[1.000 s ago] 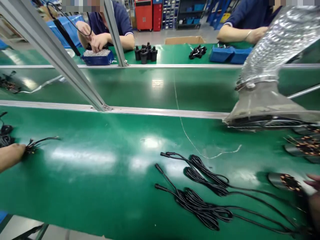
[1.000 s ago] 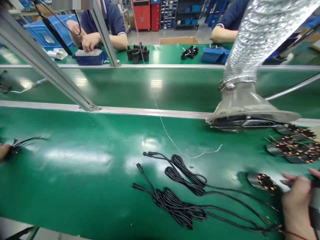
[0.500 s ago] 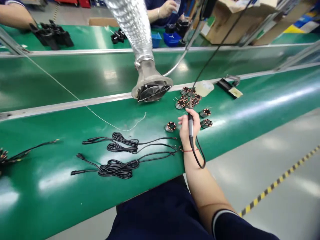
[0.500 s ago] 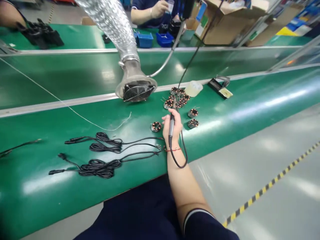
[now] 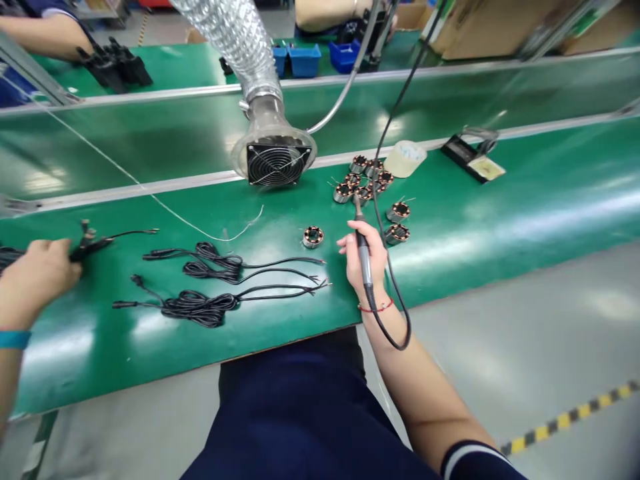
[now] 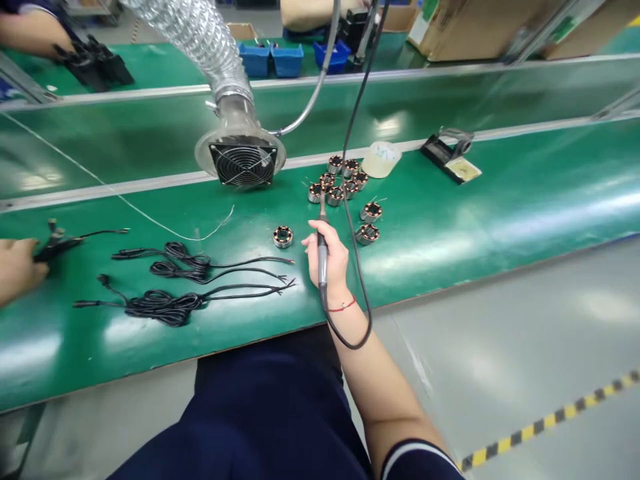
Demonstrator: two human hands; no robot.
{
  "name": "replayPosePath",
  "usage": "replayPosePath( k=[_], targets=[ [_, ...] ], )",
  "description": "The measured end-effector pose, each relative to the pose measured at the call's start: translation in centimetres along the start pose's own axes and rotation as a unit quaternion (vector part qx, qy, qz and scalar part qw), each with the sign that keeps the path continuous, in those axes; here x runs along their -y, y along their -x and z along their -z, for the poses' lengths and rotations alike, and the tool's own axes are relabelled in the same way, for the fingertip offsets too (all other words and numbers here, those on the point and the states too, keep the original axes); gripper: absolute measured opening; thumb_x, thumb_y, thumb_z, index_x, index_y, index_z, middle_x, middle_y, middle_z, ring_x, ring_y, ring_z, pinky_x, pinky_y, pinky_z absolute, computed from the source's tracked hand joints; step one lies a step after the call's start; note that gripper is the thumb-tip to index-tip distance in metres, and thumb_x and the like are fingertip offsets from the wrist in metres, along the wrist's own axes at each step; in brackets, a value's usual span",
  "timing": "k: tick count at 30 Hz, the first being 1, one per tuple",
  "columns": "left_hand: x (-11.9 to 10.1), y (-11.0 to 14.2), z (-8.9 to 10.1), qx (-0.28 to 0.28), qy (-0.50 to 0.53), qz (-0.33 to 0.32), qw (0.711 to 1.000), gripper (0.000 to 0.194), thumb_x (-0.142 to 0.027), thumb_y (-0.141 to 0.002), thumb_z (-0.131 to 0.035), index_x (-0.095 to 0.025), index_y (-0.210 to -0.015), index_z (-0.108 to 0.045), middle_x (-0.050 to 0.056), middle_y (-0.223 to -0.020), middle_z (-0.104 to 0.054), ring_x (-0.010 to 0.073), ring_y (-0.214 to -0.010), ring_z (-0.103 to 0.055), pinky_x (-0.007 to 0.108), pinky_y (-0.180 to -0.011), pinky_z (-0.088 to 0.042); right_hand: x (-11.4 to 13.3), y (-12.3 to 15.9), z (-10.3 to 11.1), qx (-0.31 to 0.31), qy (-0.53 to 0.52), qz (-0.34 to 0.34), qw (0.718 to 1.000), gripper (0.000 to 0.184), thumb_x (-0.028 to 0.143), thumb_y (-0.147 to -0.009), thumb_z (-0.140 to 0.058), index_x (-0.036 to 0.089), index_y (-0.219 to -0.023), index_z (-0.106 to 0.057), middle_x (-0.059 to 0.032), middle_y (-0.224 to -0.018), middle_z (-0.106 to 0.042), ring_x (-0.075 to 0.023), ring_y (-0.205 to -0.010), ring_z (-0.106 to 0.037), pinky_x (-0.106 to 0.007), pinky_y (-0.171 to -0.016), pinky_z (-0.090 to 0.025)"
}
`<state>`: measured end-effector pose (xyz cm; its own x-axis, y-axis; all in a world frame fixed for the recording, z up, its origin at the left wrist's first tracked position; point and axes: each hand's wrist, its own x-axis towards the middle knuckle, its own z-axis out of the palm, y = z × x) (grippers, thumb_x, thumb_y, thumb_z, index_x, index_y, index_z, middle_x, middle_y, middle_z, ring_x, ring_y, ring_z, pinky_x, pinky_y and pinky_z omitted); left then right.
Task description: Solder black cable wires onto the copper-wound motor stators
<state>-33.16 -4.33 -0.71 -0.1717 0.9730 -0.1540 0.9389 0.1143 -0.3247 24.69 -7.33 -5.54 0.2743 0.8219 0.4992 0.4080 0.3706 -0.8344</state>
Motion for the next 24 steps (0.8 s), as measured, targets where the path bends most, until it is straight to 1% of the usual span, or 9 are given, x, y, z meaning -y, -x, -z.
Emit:
replayPosePath(
  k=[2, 4, 6, 9, 12, 16, 19, 21, 24],
  targets=[
    [-3.9, 2.7, 3.3, -0.078, 0.006, -0.008, 0.997, 0.060, -0.043, -0.088, -0.034, -0.008, -0.136, -0.039, 0.024, -0.125, -0.050, 0.0377, -0.112, -0.055, 0.047, -0.085, -0.050, 0.3, 0.1, 0.0, 0.012, 0.004, 0.010, 1.000, 0.023, 0.028, -0.093, -0.052, 0.027, -0.114, -0.061, 0.0027, -0.079, -0.067, -0.0109, -0.058, -0.063, -0.028, -0.060, -0.055],
    [-8.1, 4.6, 6.0, -0.136, 0.065, -0.030, 0.988, 0.054, -0.042, -0.091, -0.035, -0.016, -0.137, -0.041, 0.018, -0.125, -0.052, 0.0324, -0.113, -0.055, 0.045, -0.090, -0.050, 0.6, 0.1, -0.1, 0.024, 0.003, 0.026, 0.999, 0.023, 0.027, -0.093, -0.053, 0.027, -0.114, -0.062, 0.0026, -0.079, -0.067, -0.0117, -0.059, -0.064, -0.029, -0.062, -0.055],
    [-12.0, 5.3, 7.7, -0.110, 0.125, -0.136, 0.977, 0.042, -0.038, -0.093, -0.036, -0.017, -0.125, -0.053, 0.012, -0.113, -0.060, 0.0262, -0.106, -0.057, 0.042, -0.098, -0.047, 0.9, 0.1, -0.2, 0.031, -0.004, 0.042, 0.999, 0.024, 0.026, -0.093, -0.053, 0.027, -0.115, -0.062, 0.0022, -0.079, -0.067, -0.0125, -0.062, -0.066, -0.030, -0.064, -0.057],
    [-16.4, 4.9, 8.4, -0.069, 0.171, -0.301, 0.936, 0.040, -0.040, -0.096, -0.037, -0.017, -0.120, -0.060, 0.012, -0.121, -0.063, 0.0277, -0.115, -0.052, 0.046, -0.104, -0.039, 1.2, 0.1, -0.1, 0.031, -0.019, 0.048, 0.998, 0.024, 0.024, -0.093, -0.052, 0.027, -0.115, -0.062, 0.0014, -0.082, -0.068, -0.0131, -0.066, -0.068, -0.031, -0.067, -0.058],
    [-19.2, 3.7, 8.0, -0.028, 0.177, -0.366, 0.913, 0.039, -0.042, -0.094, -0.043, -0.021, -0.117, -0.065, 0.011, -0.124, -0.063, 0.0297, -0.114, -0.051, 0.047, -0.100, -0.040, 1.5, 0.3, 0.0, 0.025, -0.033, 0.036, 0.998, 0.024, 0.024, -0.094, -0.052, 0.028, -0.115, -0.061, 0.0014, -0.083, -0.068, -0.0132, -0.068, -0.069, -0.031, -0.068, -0.060],
    [-20.7, 2.5, 8.0, 0.005, 0.146, -0.392, 0.908, 0.032, -0.043, -0.091, -0.048, -0.021, -0.099, -0.070, 0.011, -0.110, -0.067, 0.0310, -0.105, -0.054, 0.049, -0.091, -0.042, 1.8, 0.7, 0.5, 0.019, -0.054, 0.022, 0.998, 0.026, 0.023, -0.094, -0.052, 0.029, -0.117, -0.061, 0.0011, -0.083, -0.068, -0.0141, -0.069, -0.069, -0.032, -0.069, -0.062],
    [-20.4, 2.9, 9.3, 0.011, 0.195, -0.393, 0.899, 0.031, -0.041, -0.094, -0.047, -0.020, -0.102, -0.068, 0.010, -0.105, -0.069, 0.0276, -0.104, -0.056, 0.045, -0.092, -0.044, 2.2, 0.8, 0.9, 0.012, -0.069, 0.024, 0.997, 0.029, 0.019, -0.093, -0.053, 0.030, -0.119, -0.061, 0.0013, -0.084, -0.069, -0.0139, -0.068, -0.069, -0.033, -0.070, -0.062],
    [-19.4, 3.9, 10.4, -0.007, 0.247, -0.356, 0.902, 0.029, -0.042, -0.094, -0.048, -0.022, -0.106, -0.065, 0.009, -0.108, -0.069, 0.0263, -0.107, -0.057, 0.043, -0.094, -0.046, 2.4, 0.9, 1.1, 0.008, -0.076, 0.024, 0.997, 0.030, 0.018, -0.092, -0.055, 0.030, -0.119, -0.062, 0.0012, -0.083, -0.070, -0.0142, -0.067, -0.070, -0.033, -0.068, -0.062],
    [-16.0, 6.4, 11.2, -0.054, 0.300, -0.267, 0.914, 0.023, -0.039, -0.092, -0.050, -0.029, -0.110, -0.061, 0.005, -0.115, -0.067, 0.0254, -0.115, -0.057, 0.044, -0.101, -0.045, 2.6, 1.1, 1.4, 0.006, -0.079, 0.003, 0.997, 0.030, 0.017, -0.090, -0.057, 0.028, -0.118, -0.063, 0.0013, -0.078, -0.070, -0.0151, -0.065, -0.069, -0.032, -0.063, -0.061]
  ],
)
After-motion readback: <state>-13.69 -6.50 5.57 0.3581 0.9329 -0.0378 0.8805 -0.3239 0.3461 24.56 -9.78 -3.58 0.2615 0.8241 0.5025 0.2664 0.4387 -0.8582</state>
